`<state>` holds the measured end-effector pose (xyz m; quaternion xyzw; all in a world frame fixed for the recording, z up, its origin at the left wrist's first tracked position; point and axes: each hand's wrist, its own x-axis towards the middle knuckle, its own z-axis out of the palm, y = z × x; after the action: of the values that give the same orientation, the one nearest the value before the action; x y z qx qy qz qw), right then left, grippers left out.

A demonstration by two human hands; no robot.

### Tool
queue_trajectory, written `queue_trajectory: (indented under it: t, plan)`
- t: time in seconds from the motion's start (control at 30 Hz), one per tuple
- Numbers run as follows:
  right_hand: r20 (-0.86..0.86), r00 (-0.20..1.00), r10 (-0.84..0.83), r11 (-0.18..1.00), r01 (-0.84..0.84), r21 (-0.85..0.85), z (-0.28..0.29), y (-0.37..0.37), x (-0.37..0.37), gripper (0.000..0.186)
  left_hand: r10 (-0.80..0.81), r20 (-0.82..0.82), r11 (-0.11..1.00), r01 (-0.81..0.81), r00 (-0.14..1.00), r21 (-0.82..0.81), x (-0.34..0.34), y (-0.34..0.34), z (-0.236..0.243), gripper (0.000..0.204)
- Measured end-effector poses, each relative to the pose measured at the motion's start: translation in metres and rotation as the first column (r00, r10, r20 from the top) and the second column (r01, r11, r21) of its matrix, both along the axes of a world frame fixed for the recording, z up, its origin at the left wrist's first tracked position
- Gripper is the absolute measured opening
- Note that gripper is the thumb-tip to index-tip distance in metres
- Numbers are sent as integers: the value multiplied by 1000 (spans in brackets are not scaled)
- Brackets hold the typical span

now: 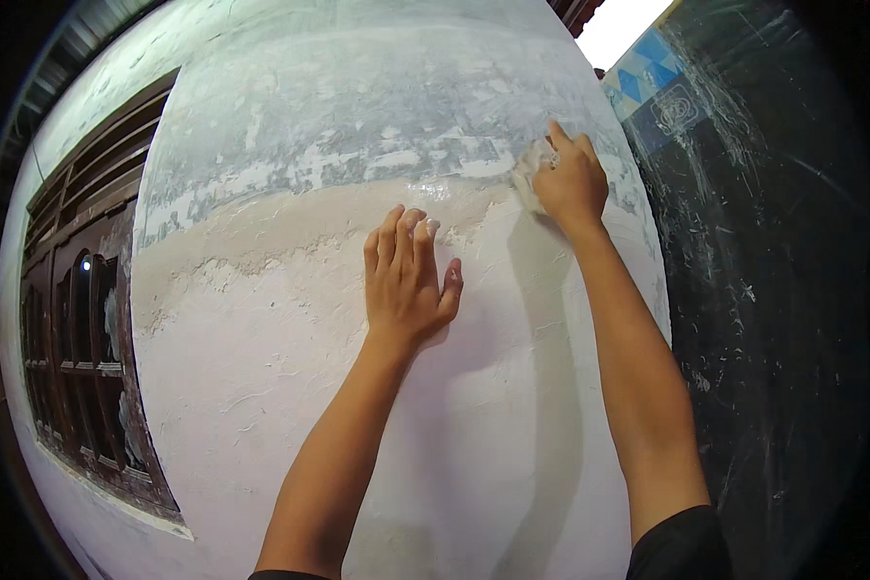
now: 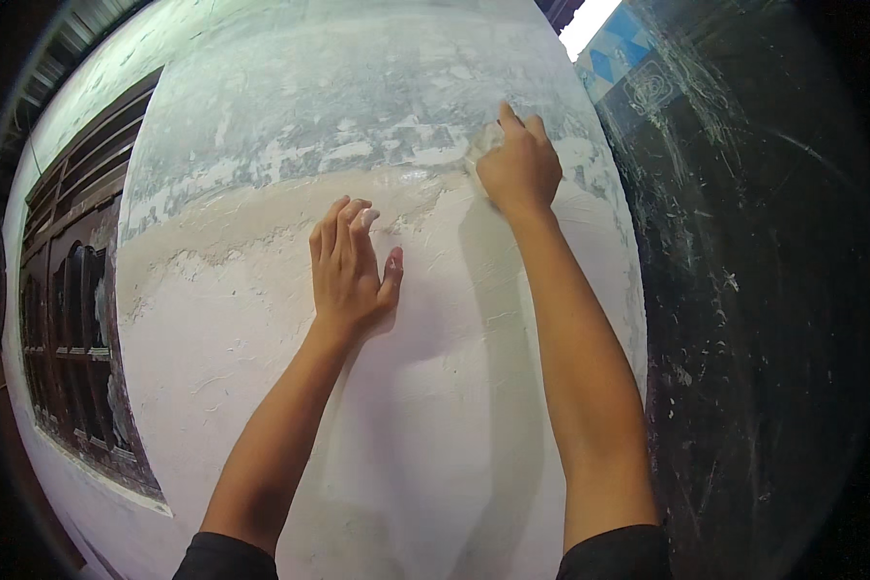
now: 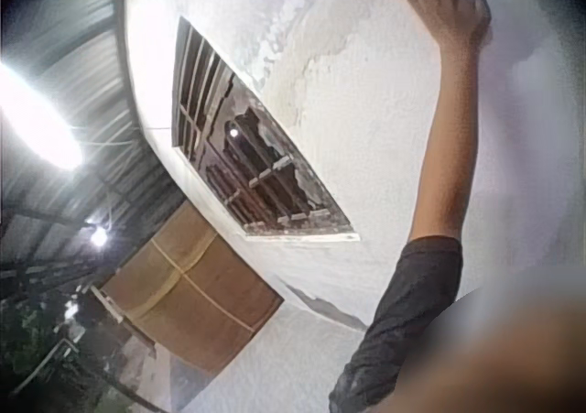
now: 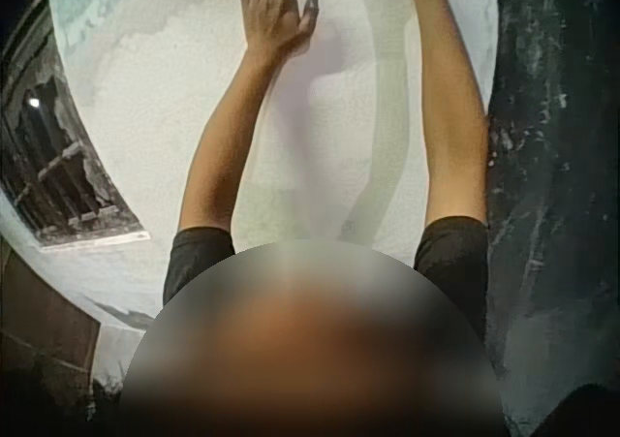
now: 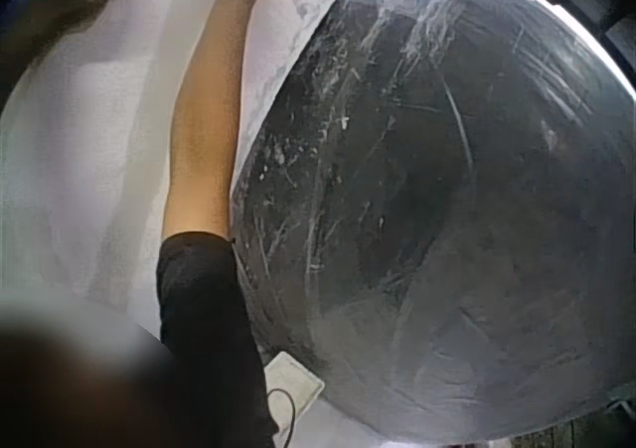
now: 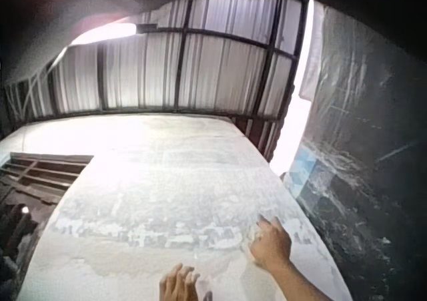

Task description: The person applies putty or plaster from a container onto a wall using a putty knife.

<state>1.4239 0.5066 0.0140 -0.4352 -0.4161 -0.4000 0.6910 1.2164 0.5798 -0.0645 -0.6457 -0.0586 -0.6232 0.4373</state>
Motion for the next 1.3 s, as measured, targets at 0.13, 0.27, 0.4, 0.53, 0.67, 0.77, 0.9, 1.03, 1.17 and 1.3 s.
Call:
queue_trajectory:
  t: [0.13,0.27,0.4,0.53,0.67,0.77,0.9,1.03,1.17,1.3]
  plan:
    - [257,962,90,996,-92,-7,-2,18,-47,57,12,3,1000,-12,1000,-3,-1,2,0,47]
    - [-81,992,-98,995,95,-39,6,12,-21,57,-12,9,1000,12,1000,-4,1,-1,0,46]
    - [64,998,15,997,-20,76,7,9,-41,57,1,12,1000,-1,1000,-3,-2,1,0,46]
    - [67,998,10,1000,-10,-9,5,25,-39,55,-13,26,1000,13,1000,3,0,1,0,47]
    - [-118,992,-51,992,64,107,-9,-4,-28,53,-32,18,999,31,999,41,-1,5,0,48]
    - [23,999,44,988,-47,149,1,16,-73,54,-48,42,994,43,998,102,-5,5,-1,48]
    - [121,983,136,990,-130,-57,4,27,-84,57,-37,105,996,27,994,90,-5,6,-2,53]
    - [-248,969,2,997,17,76,-4,0,-27,50,-50,108,995,39,993,97,-7,2,-1,54]
    - [-5,997,80,984,-79,160,-3,6,-66,49,-138,160,989,128,977,70,-12,8,0,55]
    - [160,975,156,984,-168,60,4,22,-135,49,-293,268,956,278,918,92,-17,13,3,60]
